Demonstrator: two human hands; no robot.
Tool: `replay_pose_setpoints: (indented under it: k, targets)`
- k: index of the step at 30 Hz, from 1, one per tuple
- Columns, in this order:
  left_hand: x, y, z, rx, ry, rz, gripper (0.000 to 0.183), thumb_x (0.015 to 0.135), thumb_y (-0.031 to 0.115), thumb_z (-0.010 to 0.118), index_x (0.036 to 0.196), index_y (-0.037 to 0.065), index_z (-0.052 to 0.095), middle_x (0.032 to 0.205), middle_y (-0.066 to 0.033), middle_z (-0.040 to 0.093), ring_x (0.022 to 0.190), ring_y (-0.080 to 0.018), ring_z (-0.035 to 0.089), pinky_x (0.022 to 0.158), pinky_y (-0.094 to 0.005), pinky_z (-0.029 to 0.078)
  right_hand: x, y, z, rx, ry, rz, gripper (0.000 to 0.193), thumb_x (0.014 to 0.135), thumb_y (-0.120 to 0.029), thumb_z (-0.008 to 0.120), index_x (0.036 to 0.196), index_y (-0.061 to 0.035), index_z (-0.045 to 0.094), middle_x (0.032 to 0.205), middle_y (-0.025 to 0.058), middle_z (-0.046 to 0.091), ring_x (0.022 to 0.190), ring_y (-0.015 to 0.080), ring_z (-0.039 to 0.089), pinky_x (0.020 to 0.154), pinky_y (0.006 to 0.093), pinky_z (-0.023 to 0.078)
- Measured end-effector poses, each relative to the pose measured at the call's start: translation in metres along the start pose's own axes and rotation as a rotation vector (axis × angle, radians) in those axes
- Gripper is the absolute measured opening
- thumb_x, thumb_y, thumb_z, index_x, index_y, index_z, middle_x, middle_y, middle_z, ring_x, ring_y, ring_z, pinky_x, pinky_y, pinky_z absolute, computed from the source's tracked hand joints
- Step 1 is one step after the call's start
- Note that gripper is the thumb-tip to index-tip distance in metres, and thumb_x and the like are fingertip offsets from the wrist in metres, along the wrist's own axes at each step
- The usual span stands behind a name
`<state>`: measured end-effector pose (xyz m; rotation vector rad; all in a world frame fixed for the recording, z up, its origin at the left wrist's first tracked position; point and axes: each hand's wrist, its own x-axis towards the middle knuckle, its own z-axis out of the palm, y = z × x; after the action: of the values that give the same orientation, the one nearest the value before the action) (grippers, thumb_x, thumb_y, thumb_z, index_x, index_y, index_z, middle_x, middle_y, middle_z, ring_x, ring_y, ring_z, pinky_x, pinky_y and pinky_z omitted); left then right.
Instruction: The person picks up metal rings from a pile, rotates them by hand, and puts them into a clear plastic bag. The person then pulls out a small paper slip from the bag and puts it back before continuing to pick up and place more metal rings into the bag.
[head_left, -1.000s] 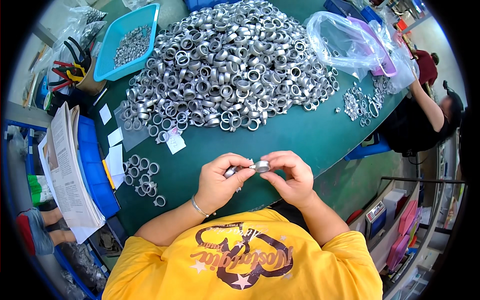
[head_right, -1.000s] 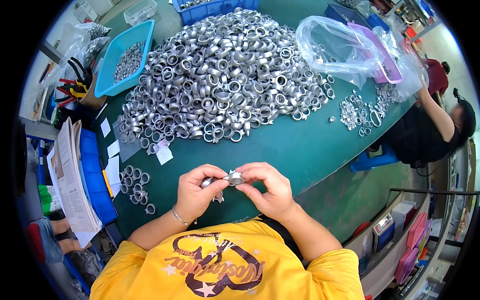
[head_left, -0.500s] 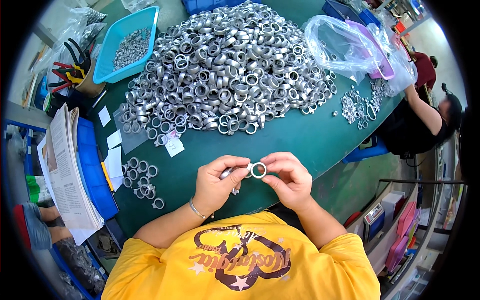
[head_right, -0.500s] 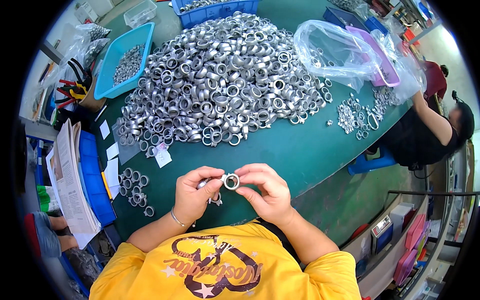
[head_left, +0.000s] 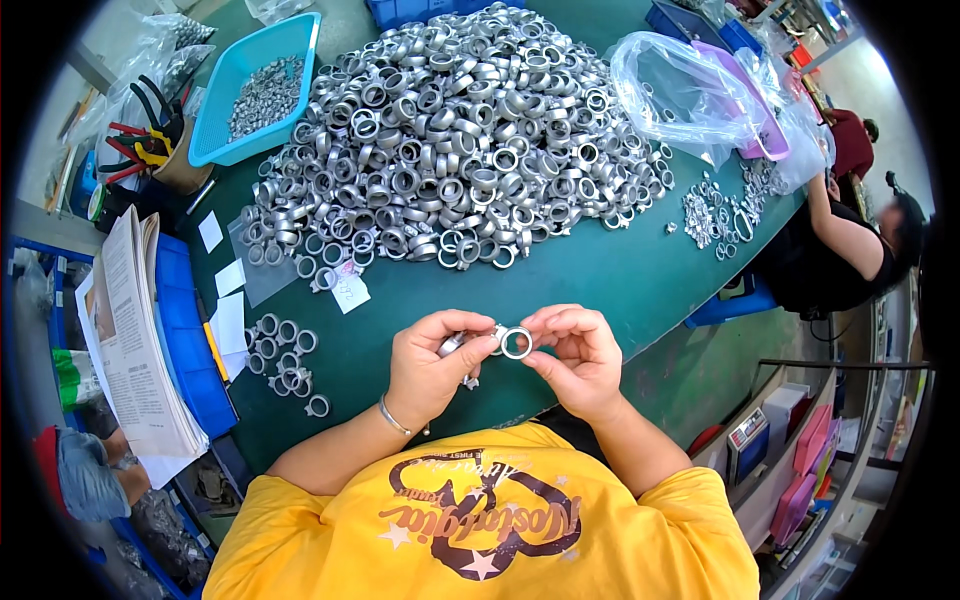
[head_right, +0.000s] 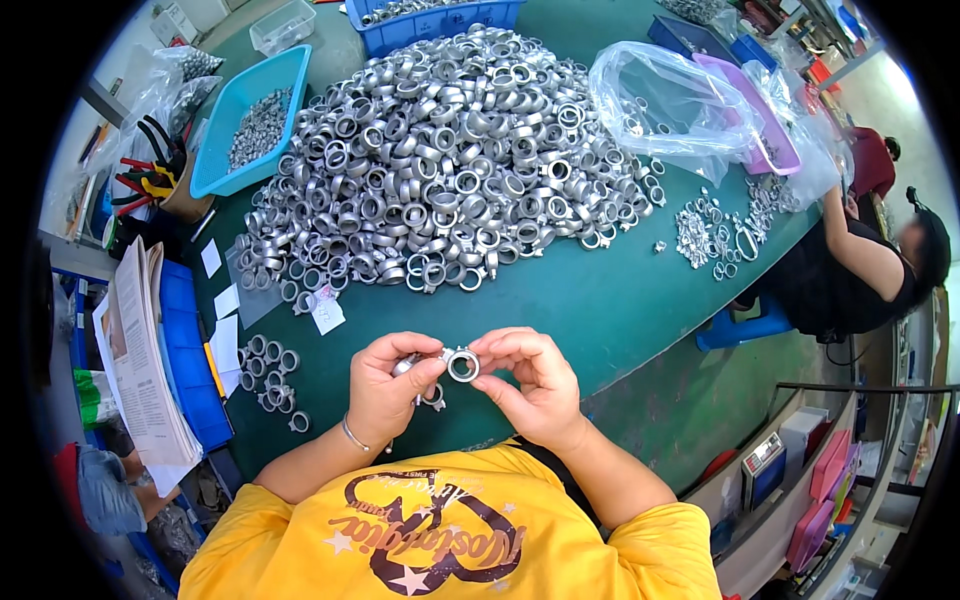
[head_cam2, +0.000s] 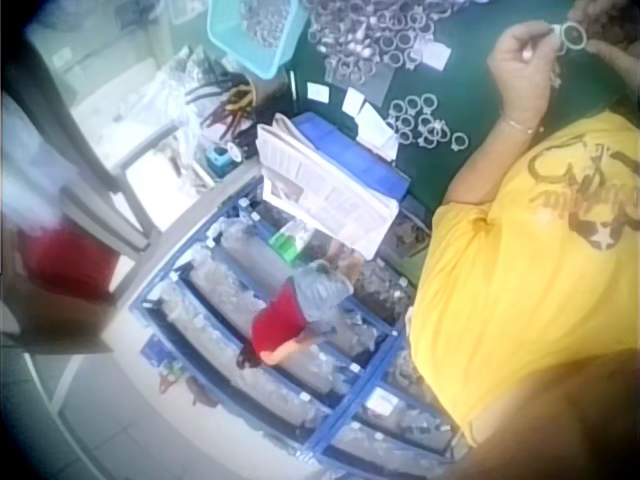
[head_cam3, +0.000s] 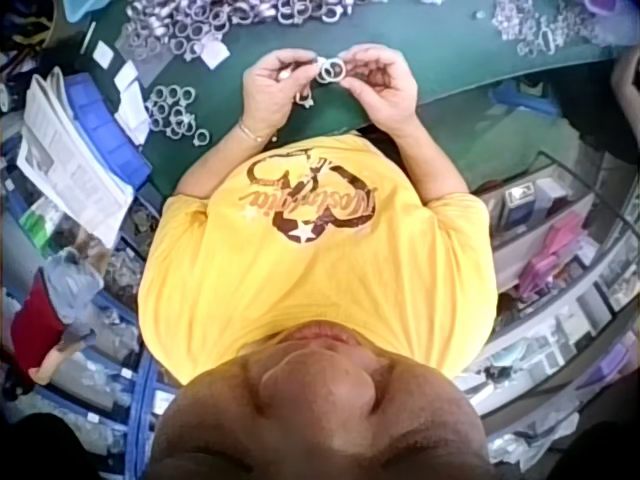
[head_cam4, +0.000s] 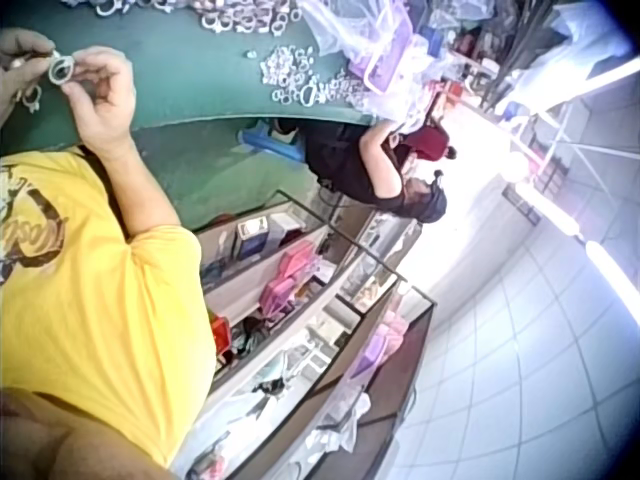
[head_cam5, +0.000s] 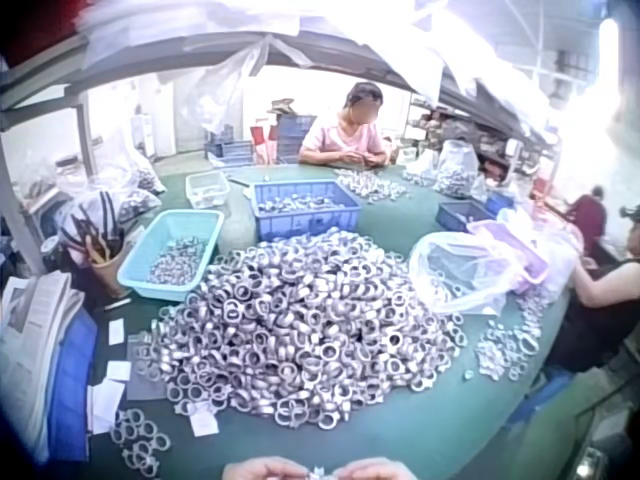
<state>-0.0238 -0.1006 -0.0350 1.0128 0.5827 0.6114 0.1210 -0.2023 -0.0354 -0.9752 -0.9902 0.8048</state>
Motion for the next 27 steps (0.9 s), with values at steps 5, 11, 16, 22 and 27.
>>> replay_pose_setpoints:
  k: [5, 11, 16, 22, 27]
  targets:
    - [0.0, 0.0, -0.001, 0.018, -0.015, 0.002, 0.015, 0.078, 0.001, 0.065, 0.092, -0.001, 0.061, 0.081, -0.0063, 0.061, 0.056, -0.0067, 0.052, 0.05, -0.0167, 0.042, 0.0, 0.001, 0.0, 0.045, 0.007, 0.034, 0.038, 0.074, 0.014, 0.059, 0.105, -0.0008, 0.043, 0.105, 0.0144, 0.05, 0.094, 0.0186, 0.055, 0.081, 0.029, 0.048]
    - [0.001, -0.004, -0.002, -0.022, -0.04, 0.003, 0.013, 0.078, 0.002, 0.064, 0.09, 0.0, 0.059, 0.082, -0.0075, 0.06, 0.055, -0.0078, 0.052, 0.049, -0.0177, 0.042, -0.002, 0.0, -0.002, -0.037, -0.013, 0.06, 0.03, 0.079, 0.009, 0.058, 0.106, 0.002, 0.049, 0.101, 0.014, 0.055, 0.087, 0.0177, 0.058, 0.074, 0.0271, 0.05]
    - [0.001, -0.007, -0.004, -0.079, -0.072, -0.034, 0.013, 0.079, 0.003, 0.065, 0.089, 0.001, 0.057, 0.082, -0.0081, 0.061, 0.055, -0.0084, 0.052, 0.048, -0.018, 0.042, -0.002, -0.006, 0.004, 0.211, 0.112, 0.424, 0.02, 0.088, -0.004, 0.052, 0.106, 0.004, 0.052, 0.086, 0.0111, 0.062, 0.069, 0.014, 0.061, 0.062, 0.025, 0.051]
    - [0.001, -0.002, -0.001, 0.035, -0.188, 0.02, 0.025, 0.077, 0.004, 0.067, 0.101, 0.001, 0.058, 0.081, -0.0045, 0.059, 0.059, -0.0063, 0.051, 0.051, -0.0167, 0.042, 0.001, -0.007, 0.01, 0.392, 0.112, 0.611, 0.018, 0.088, -0.009, 0.054, 0.101, 0.0021, 0.052, 0.076, 0.0099, 0.061, 0.061, 0.0134, 0.06, 0.052, 0.0241, 0.05]
    - [0.001, 0.004, -0.002, 0.241, -0.307, 0.115, 0.032, 0.073, 0.006, 0.07, 0.104, 0.005, 0.06, 0.08, 0.0005, 0.054, 0.068, -0.0059, 0.048, 0.06, -0.0173, 0.038, 0.008, -0.017, 0.012, 0.106, 0.064, 0.672, 0.009, 0.085, -0.007, 0.057, 0.088, 0.0009, 0.053, 0.068, 0.0059, 0.06, 0.051, 0.008, 0.056, 0.044, 0.0192, 0.045]
